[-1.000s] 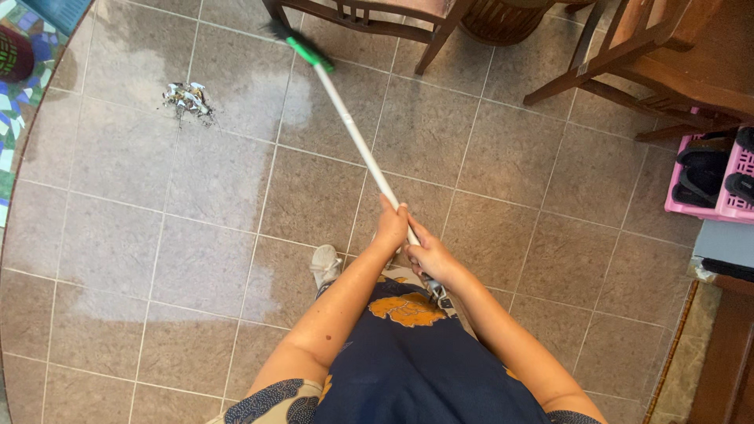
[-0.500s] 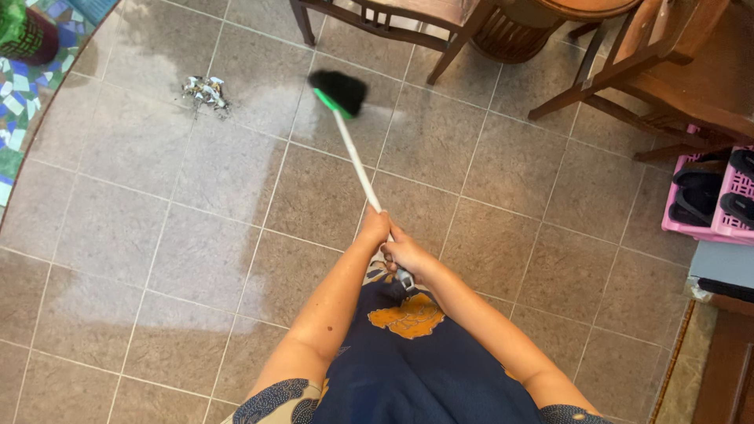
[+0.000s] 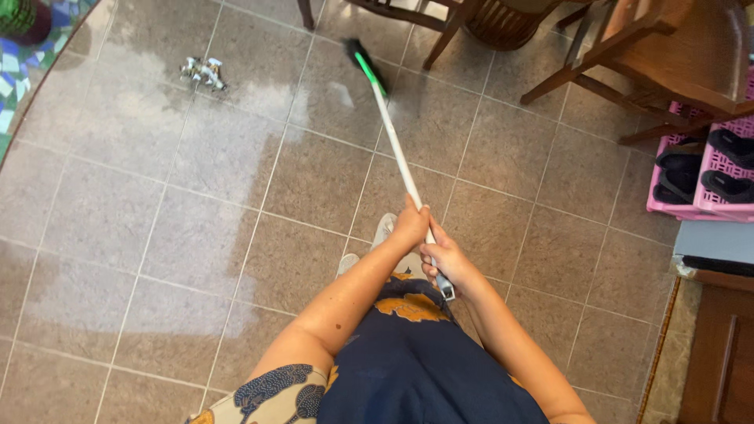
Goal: The person sweeps debris across a tiled floor using a long-handled broom, moving the pile through a room and around furniture.
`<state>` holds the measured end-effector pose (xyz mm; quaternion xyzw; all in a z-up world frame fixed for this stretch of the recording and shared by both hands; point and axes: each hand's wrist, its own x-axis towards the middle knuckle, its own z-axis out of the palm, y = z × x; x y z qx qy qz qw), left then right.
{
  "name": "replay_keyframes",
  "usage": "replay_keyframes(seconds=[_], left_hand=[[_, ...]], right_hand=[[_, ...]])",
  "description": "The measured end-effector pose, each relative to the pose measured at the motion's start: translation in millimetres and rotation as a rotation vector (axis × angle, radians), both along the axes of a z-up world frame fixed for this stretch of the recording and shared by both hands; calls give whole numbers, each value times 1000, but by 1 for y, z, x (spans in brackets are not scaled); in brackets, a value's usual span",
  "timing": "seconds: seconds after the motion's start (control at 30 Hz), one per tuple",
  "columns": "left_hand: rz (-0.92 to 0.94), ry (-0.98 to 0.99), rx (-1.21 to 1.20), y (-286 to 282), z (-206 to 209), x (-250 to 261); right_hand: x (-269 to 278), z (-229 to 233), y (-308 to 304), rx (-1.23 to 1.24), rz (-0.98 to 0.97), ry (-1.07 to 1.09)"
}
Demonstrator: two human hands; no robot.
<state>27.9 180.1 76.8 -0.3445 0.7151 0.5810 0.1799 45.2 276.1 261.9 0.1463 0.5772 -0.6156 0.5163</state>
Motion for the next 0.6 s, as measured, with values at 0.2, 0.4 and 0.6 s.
replay_keyframes(seconds=[0.2, 0.4, 0.6], left_hand=[[-150, 104, 15, 61, -14, -1], [-241, 59, 50, 118, 2, -27], [-269, 99, 80, 184, -6, -94]], right_hand=[[12, 7, 45, -16, -159, 47], [-5, 21, 99, 63, -220, 60], [-65, 16, 159, 95, -269, 39]])
